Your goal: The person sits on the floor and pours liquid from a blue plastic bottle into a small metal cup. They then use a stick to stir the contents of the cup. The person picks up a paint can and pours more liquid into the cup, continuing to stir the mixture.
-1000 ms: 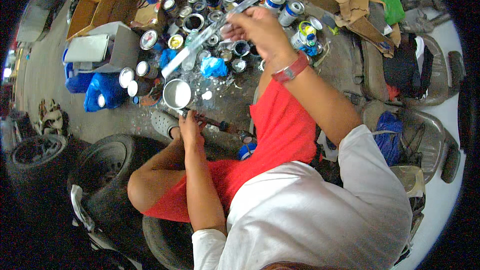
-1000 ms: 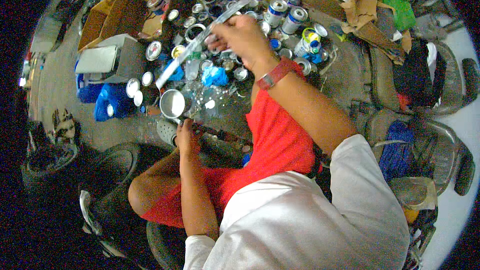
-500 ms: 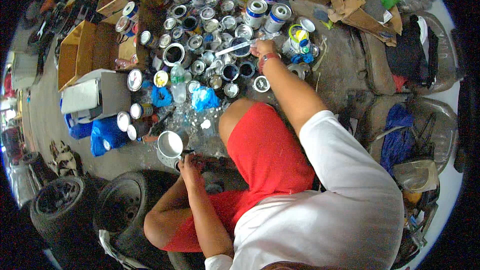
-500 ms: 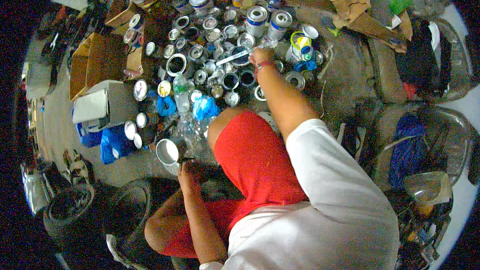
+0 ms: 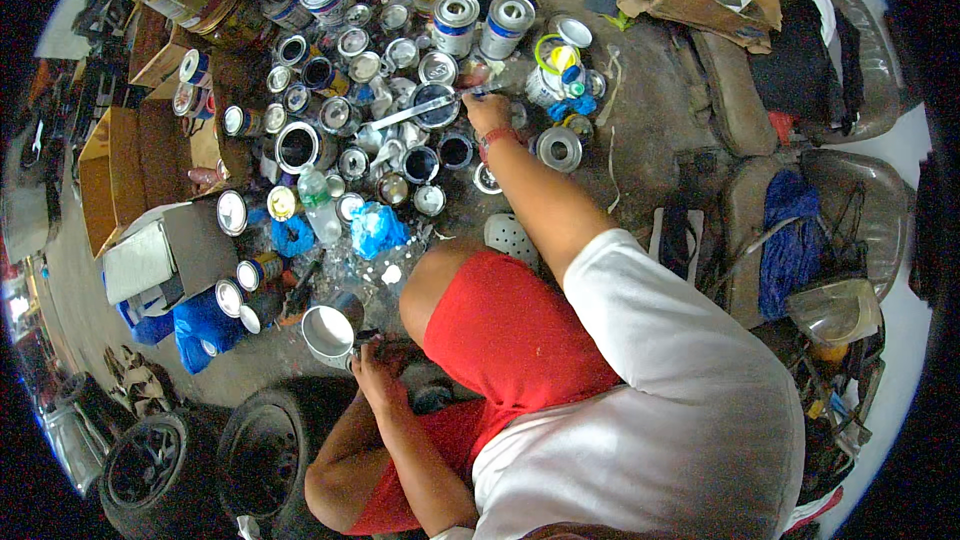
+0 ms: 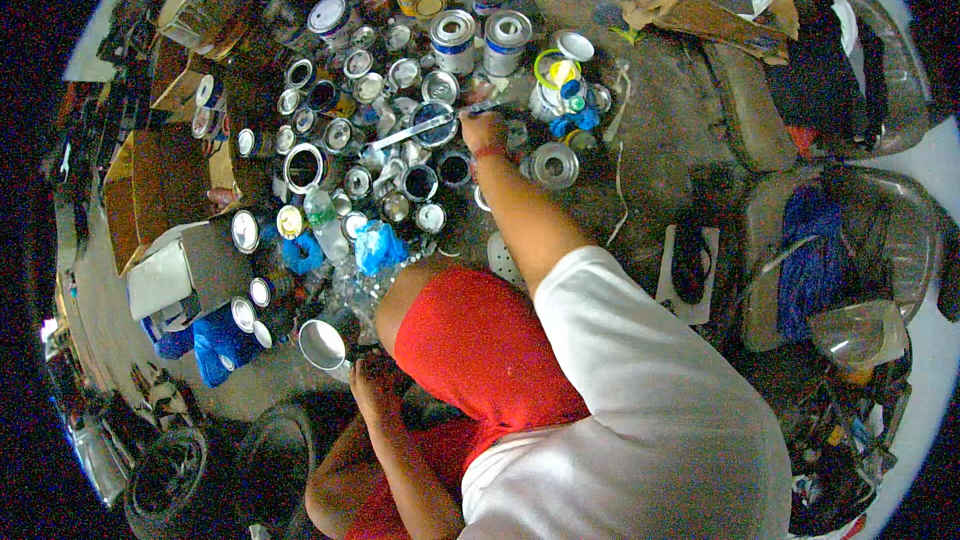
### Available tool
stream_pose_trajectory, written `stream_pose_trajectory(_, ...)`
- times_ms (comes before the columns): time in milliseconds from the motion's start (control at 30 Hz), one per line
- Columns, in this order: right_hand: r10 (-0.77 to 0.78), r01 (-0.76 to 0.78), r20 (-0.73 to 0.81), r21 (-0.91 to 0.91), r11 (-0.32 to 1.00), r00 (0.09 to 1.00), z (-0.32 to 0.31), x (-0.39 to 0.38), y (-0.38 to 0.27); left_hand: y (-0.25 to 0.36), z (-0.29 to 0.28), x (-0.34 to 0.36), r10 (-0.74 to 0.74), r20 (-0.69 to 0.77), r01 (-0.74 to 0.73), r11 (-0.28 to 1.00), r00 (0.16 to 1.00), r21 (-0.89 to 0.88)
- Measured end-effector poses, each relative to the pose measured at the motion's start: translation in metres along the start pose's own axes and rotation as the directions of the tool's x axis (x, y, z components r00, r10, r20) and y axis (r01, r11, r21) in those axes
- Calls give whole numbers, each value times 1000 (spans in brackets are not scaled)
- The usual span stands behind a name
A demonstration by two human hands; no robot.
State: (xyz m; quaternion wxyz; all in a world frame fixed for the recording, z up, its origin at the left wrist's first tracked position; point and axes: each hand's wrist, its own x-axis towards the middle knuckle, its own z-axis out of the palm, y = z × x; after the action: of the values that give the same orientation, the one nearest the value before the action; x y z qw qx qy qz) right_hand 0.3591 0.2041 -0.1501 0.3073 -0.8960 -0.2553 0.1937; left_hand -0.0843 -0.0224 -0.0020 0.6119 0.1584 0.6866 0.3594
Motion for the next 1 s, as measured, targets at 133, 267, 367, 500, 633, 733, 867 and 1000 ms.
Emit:
stream_pose_trajectory(133,0,130,-253,499,857,967,-38,0,-39,-27,-39,16,104,127,-131,963,987,236)
stream_pose_trajectory(267,-17,106,-563,125,986,826,-146,39,-64,-7,-26,0,135,155,-188,893,979,408)
stream_pose_trajectory(367,-16,-16,-513,-59,998,859,-174,91,-35,13,-8,-17,213,233,-313,719,949,620)
stream_pose_trajectory(500,-13,-23,-271,-131,991,962,-160,133,-5,24,4,-29,54,-117,-32,983,992,182)
stream_pose_trajectory(633,-201,184,-87,-164,969,976,-142,173,33,71,48,-48,-19,-233,36,997,972,68)
stream_pose_trajectory(733,-288,140,-296,-436,889,911,-183,238,83,76,71,-32,-74,-147,79,996,986,31)
stream_pose_trajectory(867,-204,175,-60,-318,932,977,-142,149,4,86,57,-52,28,-286,76,934,958,348)
stream_pose_trajectory(1000,-284,154,-230,-458,876,931,-228,174,62,75,85,-18,25,-134,10,968,991,251)
